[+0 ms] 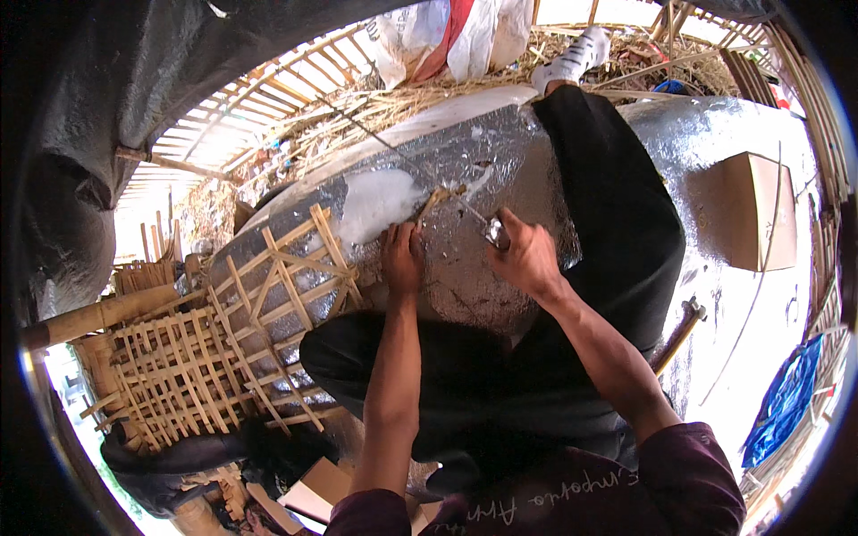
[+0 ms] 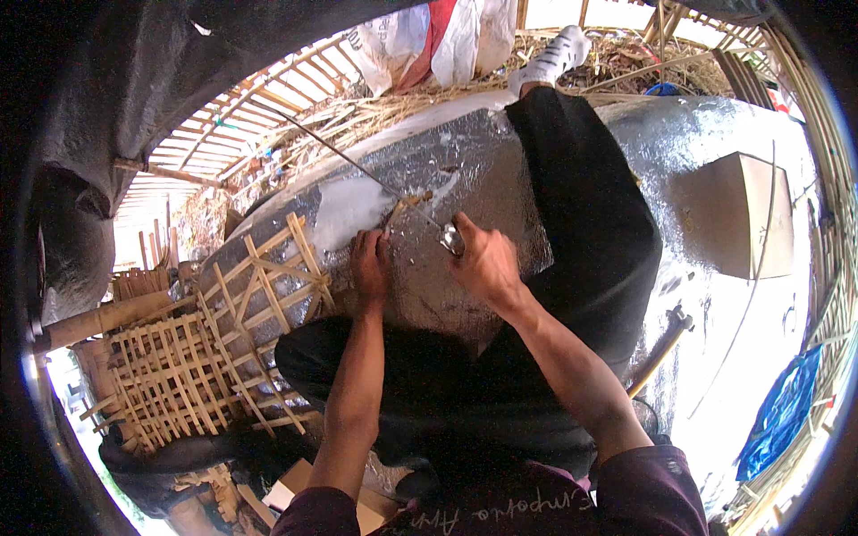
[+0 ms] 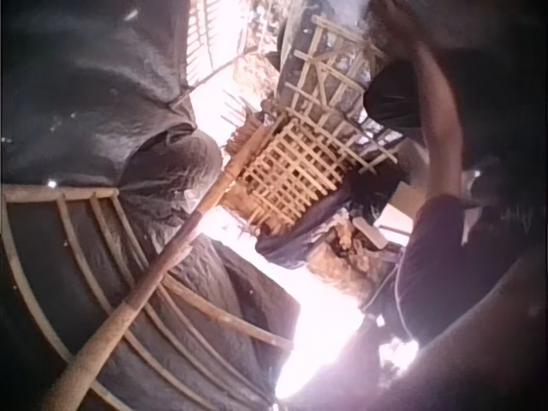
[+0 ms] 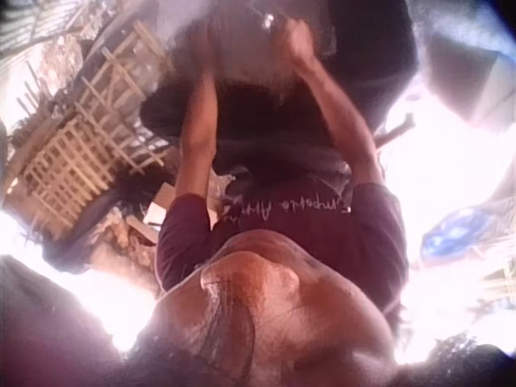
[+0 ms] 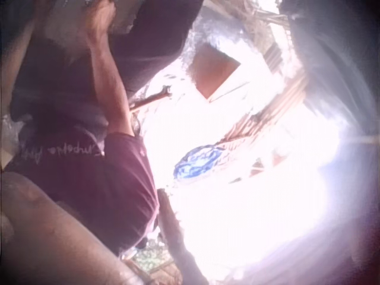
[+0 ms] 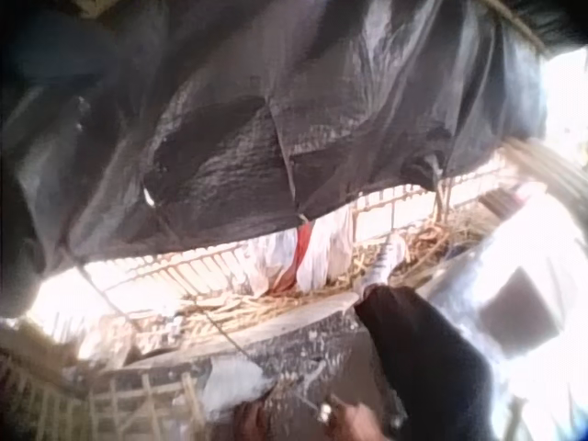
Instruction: The person shaves a piece of bamboo using a knife, then uses their hands to insert it into a bamboo frame.
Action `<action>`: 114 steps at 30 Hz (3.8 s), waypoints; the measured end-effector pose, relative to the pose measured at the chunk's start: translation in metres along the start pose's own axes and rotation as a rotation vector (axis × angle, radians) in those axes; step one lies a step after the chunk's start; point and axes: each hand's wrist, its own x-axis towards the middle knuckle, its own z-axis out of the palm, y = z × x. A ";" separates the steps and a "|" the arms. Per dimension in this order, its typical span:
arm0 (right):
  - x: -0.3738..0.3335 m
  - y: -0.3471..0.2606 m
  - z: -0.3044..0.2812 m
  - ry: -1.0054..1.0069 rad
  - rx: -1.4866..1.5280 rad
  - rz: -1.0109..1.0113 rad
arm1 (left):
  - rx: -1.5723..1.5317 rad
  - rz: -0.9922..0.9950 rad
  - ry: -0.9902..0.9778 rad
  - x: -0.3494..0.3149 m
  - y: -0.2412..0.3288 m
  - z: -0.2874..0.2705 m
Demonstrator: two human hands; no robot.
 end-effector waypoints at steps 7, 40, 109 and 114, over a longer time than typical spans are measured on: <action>0.007 0.012 0.018 -0.034 -0.083 0.022 | 0.003 0.022 0.080 0.002 -0.009 0.000; 0.007 0.008 0.019 -0.091 -0.032 0.037 | 0.044 0.017 0.081 -0.001 -0.004 0.007; 0.004 0.009 0.019 -0.058 -0.085 -0.031 | 0.047 0.002 0.097 -0.008 -0.007 0.007; 0.000 -0.011 0.002 -0.037 0.062 0.043 | 0.019 -0.036 0.099 -0.008 -0.001 0.009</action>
